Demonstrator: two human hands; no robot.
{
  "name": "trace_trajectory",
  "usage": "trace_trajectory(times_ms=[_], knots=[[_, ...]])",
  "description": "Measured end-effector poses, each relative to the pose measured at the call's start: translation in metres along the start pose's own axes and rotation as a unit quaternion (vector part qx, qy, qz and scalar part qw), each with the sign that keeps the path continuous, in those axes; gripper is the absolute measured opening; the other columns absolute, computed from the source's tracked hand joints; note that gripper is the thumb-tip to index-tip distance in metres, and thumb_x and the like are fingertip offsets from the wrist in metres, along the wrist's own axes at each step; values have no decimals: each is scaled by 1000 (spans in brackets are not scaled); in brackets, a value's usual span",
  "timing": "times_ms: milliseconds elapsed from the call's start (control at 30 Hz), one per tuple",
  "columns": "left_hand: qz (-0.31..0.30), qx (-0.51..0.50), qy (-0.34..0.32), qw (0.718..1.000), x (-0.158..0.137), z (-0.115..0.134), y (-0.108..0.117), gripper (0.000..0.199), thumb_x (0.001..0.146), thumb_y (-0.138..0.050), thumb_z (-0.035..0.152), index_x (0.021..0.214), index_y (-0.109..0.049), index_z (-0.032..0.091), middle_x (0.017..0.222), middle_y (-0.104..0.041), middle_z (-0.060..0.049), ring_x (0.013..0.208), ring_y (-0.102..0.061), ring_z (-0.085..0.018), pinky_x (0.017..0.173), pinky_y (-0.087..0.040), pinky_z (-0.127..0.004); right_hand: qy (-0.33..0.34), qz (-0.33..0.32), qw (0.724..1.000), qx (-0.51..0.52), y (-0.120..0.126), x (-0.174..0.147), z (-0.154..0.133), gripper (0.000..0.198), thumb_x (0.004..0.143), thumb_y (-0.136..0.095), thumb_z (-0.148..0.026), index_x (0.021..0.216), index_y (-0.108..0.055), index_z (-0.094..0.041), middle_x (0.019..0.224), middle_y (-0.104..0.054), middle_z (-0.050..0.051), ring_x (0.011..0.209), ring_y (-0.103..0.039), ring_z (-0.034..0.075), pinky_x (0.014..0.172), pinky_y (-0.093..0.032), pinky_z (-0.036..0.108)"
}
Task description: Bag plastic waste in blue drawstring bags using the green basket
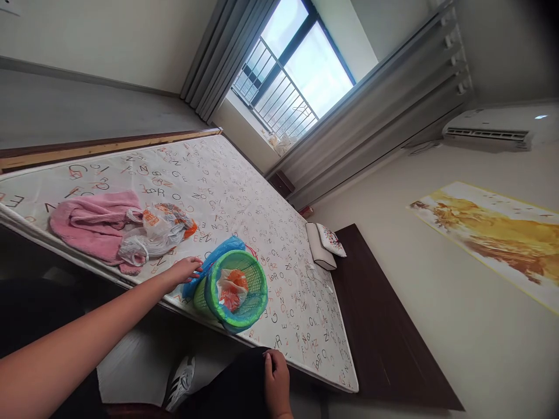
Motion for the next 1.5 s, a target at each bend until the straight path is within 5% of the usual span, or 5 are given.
trace_trajectory(times_ms=[433, 633, 1033, 1300, 1500], knots=[[-79, 0, -36, 996, -17, 12, -17, 54, 66, -76, 53, 114, -73, 29, 138, -69, -11, 136, -56, -36, 75, -51, -32, 0, -2, 1000, -3, 0, 0, 0, 54, 100, -43, -65, 85, -71, -21, 88, -73, 10, 84, -68, 25, 80, -53, 34], [-114, -58, -55, 990, -22, 15, -24, 57, 68, -75, 57, 117, -68, 29, 139, -67, -8, 127, -62, -29, 75, -51, -28, 6, -2, 1000, -8, 0, 2, -2, 53, 100, -44, -64, 85, -71, -21, 88, -73, 10, 83, -68, 25, 79, -53, 35], [-101, -59, -15, 993, -8, 3, -26, 59, 68, -79, 54, 117, -62, 24, 119, -72, -7, 58, -61, -10, 52, -42, -21, -2, -7, 1000, -9, -2, 1, 3, 52, 101, -43, -63, 86, -71, -21, 90, -73, 10, 85, -69, 26, 81, -53, 35], [-83, -31, -31, 996, -11, 6, -22, 51, 76, -70, 59, 114, -67, 26, 140, -67, -9, 125, -64, -28, 73, -50, -27, 13, 3, 1000, -11, -2, 1, 1, 50, 101, -45, -62, 85, -71, -21, 87, -74, 10, 82, -69, 25, 78, -54, 35], [-117, -13, -52, 992, -15, 4, -24, 67, 72, -70, 68, 126, -67, 29, 155, -57, -11, 144, -50, -36, 86, -53, -38, 12, -1, 1000, -13, -2, 1, 0, 53, 101, -43, -63, 83, -70, -21, 86, -73, 10, 81, -68, 25, 77, -53, 34]])
Point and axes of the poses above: each hand's wrist, its own x-axis towards the middle knuckle, its own y-axis out of the back of the hand, z = x × y, the point moved 4 cm from there along x, towards the middle knuckle
